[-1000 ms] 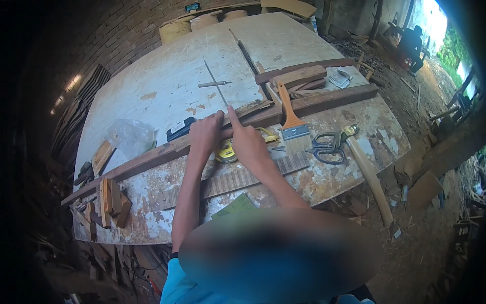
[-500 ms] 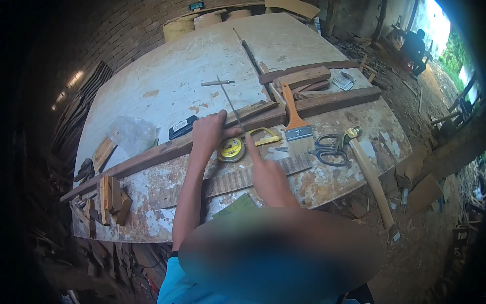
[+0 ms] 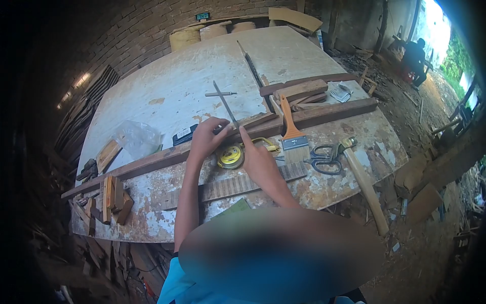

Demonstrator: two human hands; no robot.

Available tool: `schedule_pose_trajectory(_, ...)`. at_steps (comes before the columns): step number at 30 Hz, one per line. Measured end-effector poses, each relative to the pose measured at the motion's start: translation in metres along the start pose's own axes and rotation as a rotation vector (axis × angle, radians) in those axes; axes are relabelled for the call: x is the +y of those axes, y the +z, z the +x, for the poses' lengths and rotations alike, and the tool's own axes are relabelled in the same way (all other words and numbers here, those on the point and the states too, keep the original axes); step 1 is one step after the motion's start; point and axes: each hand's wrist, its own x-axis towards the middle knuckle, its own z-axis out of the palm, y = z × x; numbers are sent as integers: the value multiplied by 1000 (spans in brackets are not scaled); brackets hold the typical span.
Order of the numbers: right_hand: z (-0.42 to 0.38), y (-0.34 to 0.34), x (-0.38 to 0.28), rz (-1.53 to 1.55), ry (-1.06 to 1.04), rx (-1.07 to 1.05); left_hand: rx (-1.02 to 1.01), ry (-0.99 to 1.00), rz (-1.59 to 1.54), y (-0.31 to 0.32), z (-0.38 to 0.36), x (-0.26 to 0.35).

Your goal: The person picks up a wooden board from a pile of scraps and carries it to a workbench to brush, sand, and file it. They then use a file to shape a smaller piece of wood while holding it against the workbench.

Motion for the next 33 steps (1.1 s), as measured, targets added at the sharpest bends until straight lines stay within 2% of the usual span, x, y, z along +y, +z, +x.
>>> schedule_pose_trajectory(3, -11, -10, -16, 85, 82, 62, 18, 53, 68, -1, -1, 1)
schedule_pose_trajectory(6, -14, -24, -23, -51, 144, -95, 26, 68, 72, -1, -1, 3)
schedule_pose_trajectory(9, -19, -21, -18, -82, 81, -58, 78, 143, 119, 4, -2, -1)
schedule_pose_trajectory(12, -21, -23, -29, -75, 93, -13, 84, 136, 144, 5, -4, 3)
schedule_pose_trajectory(16, -26, -28, -35, -127, 102, -52, 99, 140, 177, 9, -1, -1)
schedule_pose_trajectory(18, -28, -36, -39, -168, 133, -121, 92, 133, 173, 7, -2, 2)
schedule_pose_trajectory(21, -33, -39, -33, -180, 98, -112, 58, 108, 144, 5, -2, 4)
schedule_pose_trajectory(24, -31, -43, -30, -191, 96, -147, -31, 137, 14, -4, -1, 2)
schedule_pose_trajectory(30, -23, -40, -30, -190, 43, -132, -3, 102, 93, 1, 0, 1)
schedule_pose_trajectory(33, -13, -26, -24, -128, 0, -35, 22, 104, 82, 1, 0, 3)
